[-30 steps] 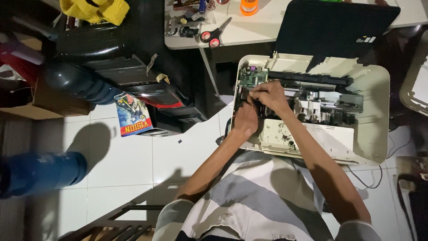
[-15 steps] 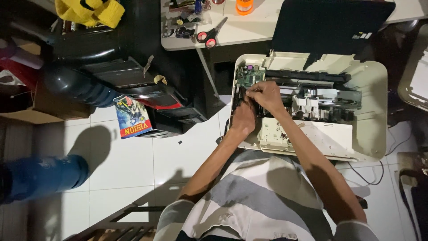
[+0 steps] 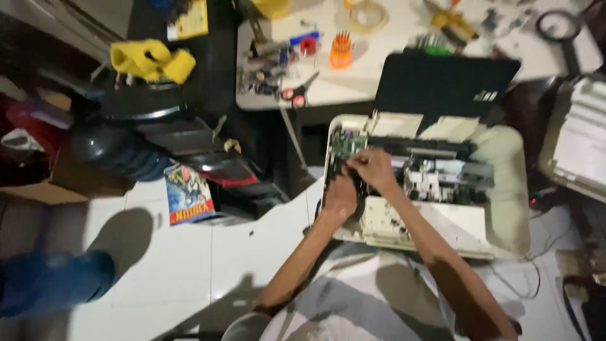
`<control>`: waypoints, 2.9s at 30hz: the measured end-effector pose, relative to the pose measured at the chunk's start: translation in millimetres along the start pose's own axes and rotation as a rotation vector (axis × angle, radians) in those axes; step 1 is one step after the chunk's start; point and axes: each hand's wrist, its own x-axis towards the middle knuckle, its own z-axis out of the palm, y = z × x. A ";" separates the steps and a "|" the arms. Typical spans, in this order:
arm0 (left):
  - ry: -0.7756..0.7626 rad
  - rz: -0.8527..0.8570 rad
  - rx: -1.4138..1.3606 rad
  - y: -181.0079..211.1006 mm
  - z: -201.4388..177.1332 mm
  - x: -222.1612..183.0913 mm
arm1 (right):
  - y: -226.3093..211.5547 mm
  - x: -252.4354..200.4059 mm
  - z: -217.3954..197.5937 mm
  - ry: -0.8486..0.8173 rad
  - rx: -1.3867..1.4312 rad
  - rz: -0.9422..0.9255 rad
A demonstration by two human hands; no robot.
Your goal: Assembling the internal components of a printer, including connecting ribbon cables and positioning the carriage.
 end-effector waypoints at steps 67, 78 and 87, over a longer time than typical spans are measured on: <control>0.052 0.933 1.093 -29.8 4.3 120.7 | 3.8 -48.5 -118.4 -0.061 -0.051 -0.116; 0.161 0.890 1.350 -70.0 38.2 140.2 | 5.5 -49.1 -112.0 -0.025 -0.072 -0.111; 0.166 0.573 1.023 -26.0 11.0 87.9 | 42.9 -33.9 -73.7 -0.044 -0.024 0.042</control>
